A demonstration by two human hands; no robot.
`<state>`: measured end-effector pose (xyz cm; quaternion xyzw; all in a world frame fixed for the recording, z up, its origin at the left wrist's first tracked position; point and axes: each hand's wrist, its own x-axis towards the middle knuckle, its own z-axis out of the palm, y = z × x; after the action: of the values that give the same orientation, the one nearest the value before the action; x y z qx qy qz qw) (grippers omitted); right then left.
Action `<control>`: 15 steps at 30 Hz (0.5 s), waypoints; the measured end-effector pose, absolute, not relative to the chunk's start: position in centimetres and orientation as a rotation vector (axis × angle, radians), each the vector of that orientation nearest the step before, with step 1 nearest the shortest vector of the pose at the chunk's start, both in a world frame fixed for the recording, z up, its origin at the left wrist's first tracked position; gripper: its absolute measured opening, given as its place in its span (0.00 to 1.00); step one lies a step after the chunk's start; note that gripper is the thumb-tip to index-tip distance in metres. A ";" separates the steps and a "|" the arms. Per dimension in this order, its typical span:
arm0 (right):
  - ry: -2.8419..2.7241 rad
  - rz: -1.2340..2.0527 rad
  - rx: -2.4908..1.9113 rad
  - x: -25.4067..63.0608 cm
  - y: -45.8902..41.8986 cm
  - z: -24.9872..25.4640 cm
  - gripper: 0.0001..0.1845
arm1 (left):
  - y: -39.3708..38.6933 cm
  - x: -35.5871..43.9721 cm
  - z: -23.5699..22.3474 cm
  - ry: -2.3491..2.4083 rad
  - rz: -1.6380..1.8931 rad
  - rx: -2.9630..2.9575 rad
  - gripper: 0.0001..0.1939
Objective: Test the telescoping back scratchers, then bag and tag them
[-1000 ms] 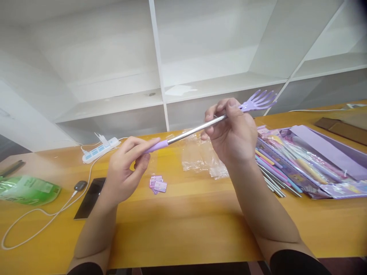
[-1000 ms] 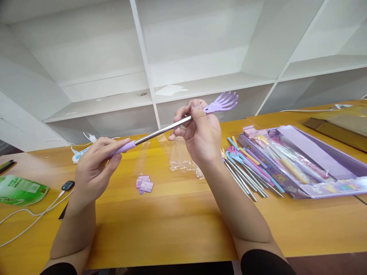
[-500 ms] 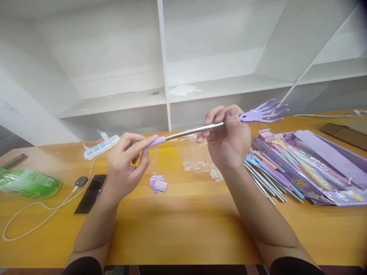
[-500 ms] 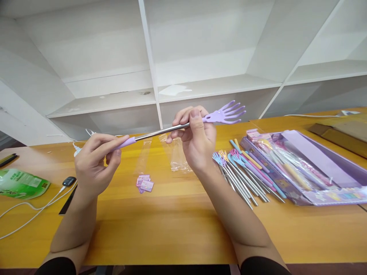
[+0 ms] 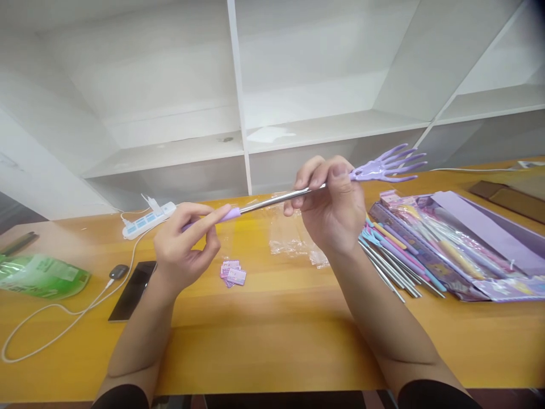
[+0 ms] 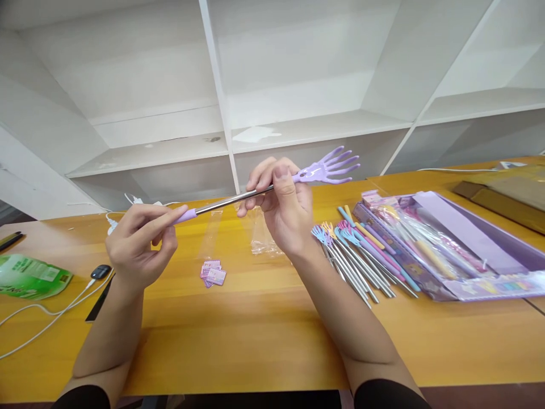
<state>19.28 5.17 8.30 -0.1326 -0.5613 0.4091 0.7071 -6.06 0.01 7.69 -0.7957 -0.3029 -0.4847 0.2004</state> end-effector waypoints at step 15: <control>-1.388 1.080 -0.235 20.2 5.5 8.4 0.25 | -0.3 -4.5 7.1 -0.861 -1.423 -2.168 0.29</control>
<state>20.18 5.53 8.41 -0.1028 -0.6064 0.4719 0.6316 -4.53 -0.29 7.07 -0.7768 -0.3085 -0.5100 0.2032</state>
